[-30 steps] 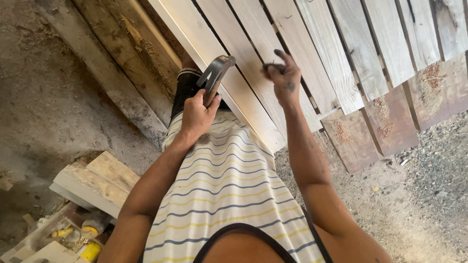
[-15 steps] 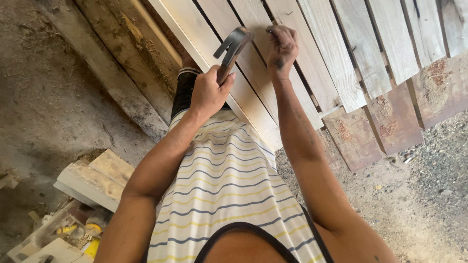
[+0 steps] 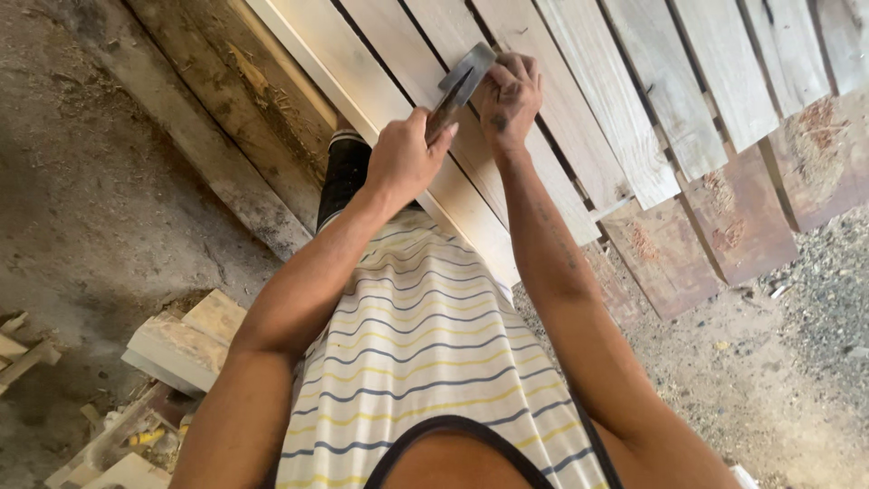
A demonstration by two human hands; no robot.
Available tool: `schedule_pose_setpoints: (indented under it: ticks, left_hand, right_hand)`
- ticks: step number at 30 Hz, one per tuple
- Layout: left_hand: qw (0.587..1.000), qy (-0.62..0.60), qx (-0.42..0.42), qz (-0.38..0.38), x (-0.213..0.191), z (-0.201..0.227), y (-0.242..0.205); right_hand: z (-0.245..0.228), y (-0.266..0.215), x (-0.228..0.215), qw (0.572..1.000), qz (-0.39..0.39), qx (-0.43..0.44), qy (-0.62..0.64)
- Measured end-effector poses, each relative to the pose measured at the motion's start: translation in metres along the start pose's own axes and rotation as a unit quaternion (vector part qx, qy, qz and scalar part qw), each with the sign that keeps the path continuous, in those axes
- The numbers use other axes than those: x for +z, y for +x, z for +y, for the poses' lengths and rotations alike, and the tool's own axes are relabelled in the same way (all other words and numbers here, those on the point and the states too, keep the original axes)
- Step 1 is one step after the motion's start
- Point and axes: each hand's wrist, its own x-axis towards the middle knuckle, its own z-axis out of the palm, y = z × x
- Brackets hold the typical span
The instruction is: The person uses a hammer and a chisel to drive nails into a wooden pallet structure. They repeatedly position the chisel on nail heads and strike it with the hammer to secure the slats together.
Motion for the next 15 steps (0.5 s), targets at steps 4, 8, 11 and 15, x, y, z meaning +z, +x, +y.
schedule_pose_setpoints:
  ticks: [4, 8, 11, 15]
  left_hand:
    - [0.985, -0.149, 0.078, 0.033, 0.011, -0.004, -0.016]
    - [0.998, 0.022, -0.048, -0.035, 0.016, -0.031, 0.000]
    - [0.997, -0.006, -0.074, -0.016, 0.017, -0.061, -0.013]
    - [0.997, -0.008, -0.037, 0.073, 0.005, -0.102, -0.012]
  right_hand:
    - [0.022, -0.018, 0.008, 0.999, 0.010, 0.033, -0.036]
    - [0.017, 0.001, 0.013, 0.999, 0.036, -0.006, 0.017]
    - [-0.015, 0.004, -0.021, 0.993, -0.015, 0.042, 0.106]
    - [-0.053, 0.095, -0.058, 0.983, 0.101, -0.097, 0.118]
